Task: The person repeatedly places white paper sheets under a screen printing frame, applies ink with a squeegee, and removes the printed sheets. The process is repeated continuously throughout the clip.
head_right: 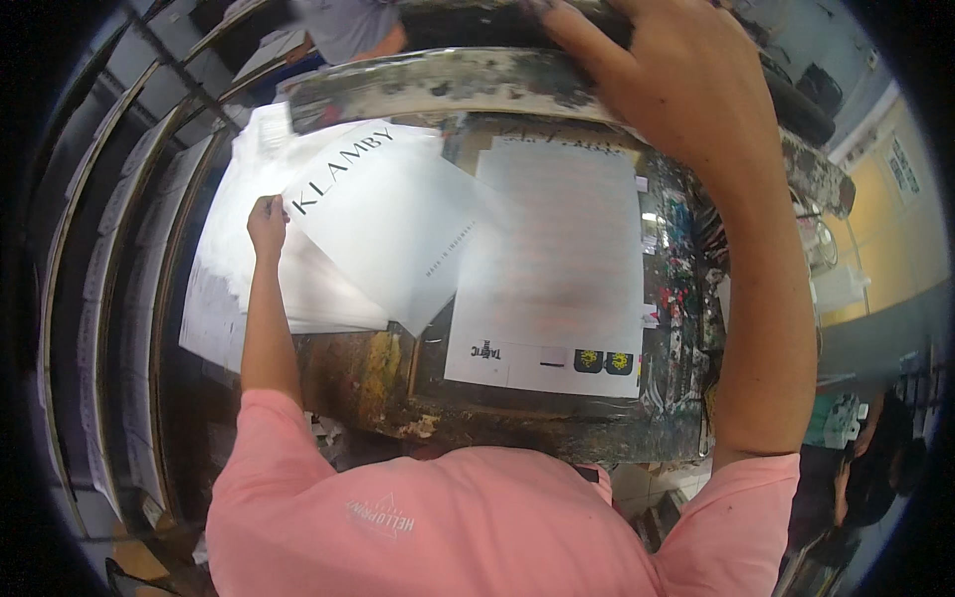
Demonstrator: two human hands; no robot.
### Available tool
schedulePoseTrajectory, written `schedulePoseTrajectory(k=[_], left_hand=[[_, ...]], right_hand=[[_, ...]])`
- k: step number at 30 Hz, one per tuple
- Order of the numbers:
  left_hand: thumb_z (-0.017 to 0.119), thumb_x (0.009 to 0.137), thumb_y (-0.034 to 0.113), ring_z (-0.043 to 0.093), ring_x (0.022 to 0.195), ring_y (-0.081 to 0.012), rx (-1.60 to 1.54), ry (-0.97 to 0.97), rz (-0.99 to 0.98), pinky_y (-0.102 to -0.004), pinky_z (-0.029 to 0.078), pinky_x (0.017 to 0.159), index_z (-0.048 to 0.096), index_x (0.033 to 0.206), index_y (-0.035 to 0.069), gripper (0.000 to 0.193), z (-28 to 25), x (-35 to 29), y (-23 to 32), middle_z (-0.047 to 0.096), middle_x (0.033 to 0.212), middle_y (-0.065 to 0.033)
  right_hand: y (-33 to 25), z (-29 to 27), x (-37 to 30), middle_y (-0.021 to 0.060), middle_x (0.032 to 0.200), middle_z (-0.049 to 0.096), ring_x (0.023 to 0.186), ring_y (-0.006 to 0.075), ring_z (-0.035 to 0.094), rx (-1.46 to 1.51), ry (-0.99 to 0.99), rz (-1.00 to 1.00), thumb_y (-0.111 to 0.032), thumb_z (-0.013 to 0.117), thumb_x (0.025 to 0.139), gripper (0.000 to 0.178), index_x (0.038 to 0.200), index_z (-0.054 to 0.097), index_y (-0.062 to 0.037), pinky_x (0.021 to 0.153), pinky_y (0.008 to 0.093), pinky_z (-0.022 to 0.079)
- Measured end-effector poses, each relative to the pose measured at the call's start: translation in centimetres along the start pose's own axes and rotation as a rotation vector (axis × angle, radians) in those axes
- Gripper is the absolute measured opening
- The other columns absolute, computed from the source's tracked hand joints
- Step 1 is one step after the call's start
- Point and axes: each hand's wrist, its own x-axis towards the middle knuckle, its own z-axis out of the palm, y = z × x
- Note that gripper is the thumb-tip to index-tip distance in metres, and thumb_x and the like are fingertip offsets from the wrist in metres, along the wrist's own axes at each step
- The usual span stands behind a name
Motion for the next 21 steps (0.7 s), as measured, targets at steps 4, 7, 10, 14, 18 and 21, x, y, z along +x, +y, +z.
schedulePoseTrajectory(k=[4,7,10,14,18,21], left_hand=[[0.062,0.109,0.020,0.065,0.128,-0.0398,0.103,0.248,-0.032,-0.0440,0.050,0.109,0.057,0.145,-0.007,0.045,-2.5,0.3,1.0,0.066,0.137,-0.0282],[0.061,0.109,0.021,0.045,0.152,-0.0408,0.150,0.209,0.291,-0.0470,0.033,0.127,0.047,0.157,-0.003,0.055,-0.9,-7.5,4.9,0.050,0.161,-0.0273],[0.064,0.107,0.023,0.042,0.155,-0.0386,0.404,-0.072,0.792,-0.0602,0.026,0.129,0.051,0.159,0.008,0.056,0.9,-17.7,8.6,0.049,0.165,-0.0155],[0.062,0.107,0.034,0.024,0.164,-0.0376,0.543,-0.358,0.826,-0.0741,0.009,0.127,0.045,0.164,0.015,0.063,2.6,-24.9,11.2,0.034,0.175,-0.0100],[0.050,0.111,0.044,0.010,0.167,-0.0374,0.588,-0.422,0.667,-0.0744,-0.004,0.127,0.039,0.168,0.016,0.065,3.0,-25.7,11.7,0.019,0.181,-0.0118],[0.044,0.113,0.043,0.011,0.167,-0.0379,0.633,-0.510,0.611,-0.0738,-0.006,0.127,0.039,0.168,0.016,0.062,3.4,-25.3,11.6,0.019,0.180,-0.0142]], right_hand=[[1.2,0.4,-0.3,0.0296,0.090,0.067,0.094,0.0526,0.062,-0.002,-0.093,-0.067,-0.055,0.057,0.104,0.061,0.097,0.066,0.0047,0.085,0.0536,0.049],[2.0,0.6,-0.6,0.0294,0.093,0.067,0.095,0.0521,0.062,0.014,-0.096,-0.031,-0.056,0.057,0.104,0.061,0.099,0.067,0.0038,0.085,0.0537,0.049],[2.3,0.8,-0.7,0.0297,0.095,0.068,0.097,0.0520,0.063,0.011,-0.107,-0.036,-0.056,0.058,0.104,0.060,0.102,0.068,0.0032,0.085,0.0535,0.049],[2.0,0.8,-0.6,0.0291,0.096,0.069,0.098,0.0510,0.064,-0.015,-0.028,-0.072,-0.054,0.060,0.103,0.057,0.105,0.071,0.0019,0.086,0.0524,0.050],[1.6,0.4,-0.4,0.0275,0.095,0.070,0.096,0.0481,0.067,-0.017,-0.132,0.014,-0.053,0.062,0.103,0.055,0.107,0.074,0.0006,0.085,0.0507,0.052],[1.6,0.4,-0.5,0.0271,0.086,0.069,0.089,0.0463,0.069,0.031,-0.083,-0.038,-0.051,0.064,0.102,0.054,0.105,0.074,0.0010,0.081,0.0504,0.053]])
